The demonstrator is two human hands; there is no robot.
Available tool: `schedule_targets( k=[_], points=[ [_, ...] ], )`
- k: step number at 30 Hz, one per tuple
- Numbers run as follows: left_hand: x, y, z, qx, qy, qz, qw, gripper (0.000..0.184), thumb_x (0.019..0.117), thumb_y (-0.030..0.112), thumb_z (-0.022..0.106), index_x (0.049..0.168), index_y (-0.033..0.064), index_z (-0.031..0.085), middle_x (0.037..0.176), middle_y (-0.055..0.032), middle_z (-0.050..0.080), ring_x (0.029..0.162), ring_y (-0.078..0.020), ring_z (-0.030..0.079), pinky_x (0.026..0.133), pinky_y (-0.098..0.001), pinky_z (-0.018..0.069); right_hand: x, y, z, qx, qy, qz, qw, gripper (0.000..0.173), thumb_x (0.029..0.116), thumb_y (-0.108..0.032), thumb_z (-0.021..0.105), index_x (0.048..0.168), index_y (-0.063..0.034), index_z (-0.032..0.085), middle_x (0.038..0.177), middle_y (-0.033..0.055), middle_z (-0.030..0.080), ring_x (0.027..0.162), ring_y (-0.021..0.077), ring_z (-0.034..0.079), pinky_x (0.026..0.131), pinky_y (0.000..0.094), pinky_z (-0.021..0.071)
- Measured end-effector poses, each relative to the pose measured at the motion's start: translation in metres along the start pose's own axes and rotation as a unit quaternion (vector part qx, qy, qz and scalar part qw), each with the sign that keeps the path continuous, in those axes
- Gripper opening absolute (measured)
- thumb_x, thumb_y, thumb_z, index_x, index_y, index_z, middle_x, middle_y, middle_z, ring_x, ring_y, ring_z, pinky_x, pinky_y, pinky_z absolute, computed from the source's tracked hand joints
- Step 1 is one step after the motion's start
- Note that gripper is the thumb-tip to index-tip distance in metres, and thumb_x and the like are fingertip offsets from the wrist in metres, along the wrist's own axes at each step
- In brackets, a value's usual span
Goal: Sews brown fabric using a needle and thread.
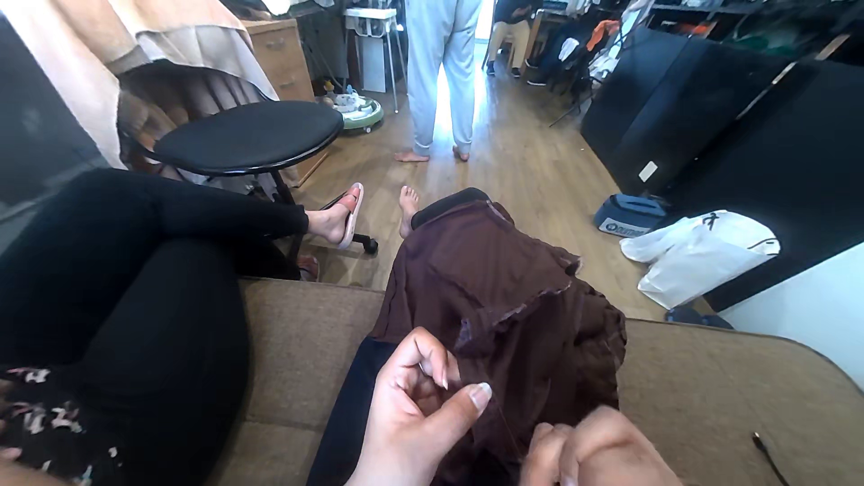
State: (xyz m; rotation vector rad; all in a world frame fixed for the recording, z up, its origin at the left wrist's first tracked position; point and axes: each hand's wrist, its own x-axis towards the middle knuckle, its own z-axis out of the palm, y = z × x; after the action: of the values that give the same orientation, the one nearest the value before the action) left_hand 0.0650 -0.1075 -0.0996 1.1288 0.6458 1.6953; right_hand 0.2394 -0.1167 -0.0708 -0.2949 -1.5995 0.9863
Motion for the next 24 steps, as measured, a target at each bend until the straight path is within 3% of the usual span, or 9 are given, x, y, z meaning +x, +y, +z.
schedule_targets(
  k=[3,9,13,17,21,24],
  points=[
    [-0.001,-0.001,0.002,0.012,-0.008,0.023,1.0,0.028,0.0846,-0.002,0.076,0.093,0.0165,0.056,0.082,0.0087,0.065,0.071,0.0048,0.061,0.061,-0.0112,0.0512,0.001,0.002,-0.005,0.026,0.032,0.037,0.998,0.015,0.1044,-0.026,0.058,0.101,-0.0149,0.067,0.098,-0.0057,0.062,0.084,0.0002,0.062,0.072,0.015,0.0526],
    [-0.001,-0.003,0.002,0.017,-0.012,0.039,0.999,0.031,0.0841,-0.003,0.076,0.091,0.0163,0.052,0.083,0.0086,0.066,0.075,0.0045,0.062,0.065,-0.012,0.0524,0.004,0.0,-0.013,0.052,0.052,0.066,0.995,0.014,0.1041,-0.024,0.059,0.101,-0.0148,0.069,0.094,-0.0077,0.061,0.078,-0.0026,0.059,0.067,0.0126,0.0493],
    [0.001,-0.001,0.0,0.018,-0.014,0.026,0.999,0.029,0.0854,-0.001,0.076,0.094,0.016,0.054,0.082,0.0086,0.065,0.072,0.0047,0.061,0.063,-0.0113,0.0513,0.008,-0.002,-0.011,0.084,0.076,0.077,0.991,0.014,0.1055,-0.022,0.058,0.104,-0.0134,0.069,0.099,-0.0052,0.066,0.082,0.0007,0.066,0.069,0.0141,0.0565],
    [0.001,-0.001,-0.004,0.031,-0.048,0.034,0.998,0.019,0.0909,0.002,0.073,0.103,0.0132,0.062,0.09,0.008,0.068,0.08,0.0032,0.064,0.071,-0.014,0.0551,0.01,-0.001,-0.012,0.118,0.093,0.081,0.985,0.016,0.106,-0.023,0.057,0.105,-0.0132,0.07,0.102,-0.0013,0.069,0.089,0.0078,0.071,0.074,0.0204,0.0605],
    [0.002,-0.002,-0.007,0.103,-0.086,0.072,0.988,0.014,0.0972,0.007,0.067,0.11,0.0082,0.073,0.097,0.0039,0.07,0.086,0.0015,0.064,0.076,-0.0146,0.0543,0.007,0.0,-0.017,0.046,0.069,0.052,0.995,0.014,0.1041,-0.024,0.06,0.105,-0.0161,0.072,0.104,-0.0038,0.069,0.101,0.0087,0.069,0.083,0.0228,0.0586],
    [0.0,-0.002,-0.008,0.148,-0.082,0.081,0.982,0.018,0.0953,0.012,0.072,0.113,0.0078,0.074,0.097,0.0011,0.069,0.083,-0.0005,0.064,0.073,-0.0159,0.056,0.006,-0.001,-0.017,-0.011,0.06,0.024,0.998,0.013,0.1033,-0.024,0.06,0.103,-0.0174,0.071,0.101,-0.0077,0.066,0.1,0.0049,0.065,0.086,0.02,0.0548]
  ],
)
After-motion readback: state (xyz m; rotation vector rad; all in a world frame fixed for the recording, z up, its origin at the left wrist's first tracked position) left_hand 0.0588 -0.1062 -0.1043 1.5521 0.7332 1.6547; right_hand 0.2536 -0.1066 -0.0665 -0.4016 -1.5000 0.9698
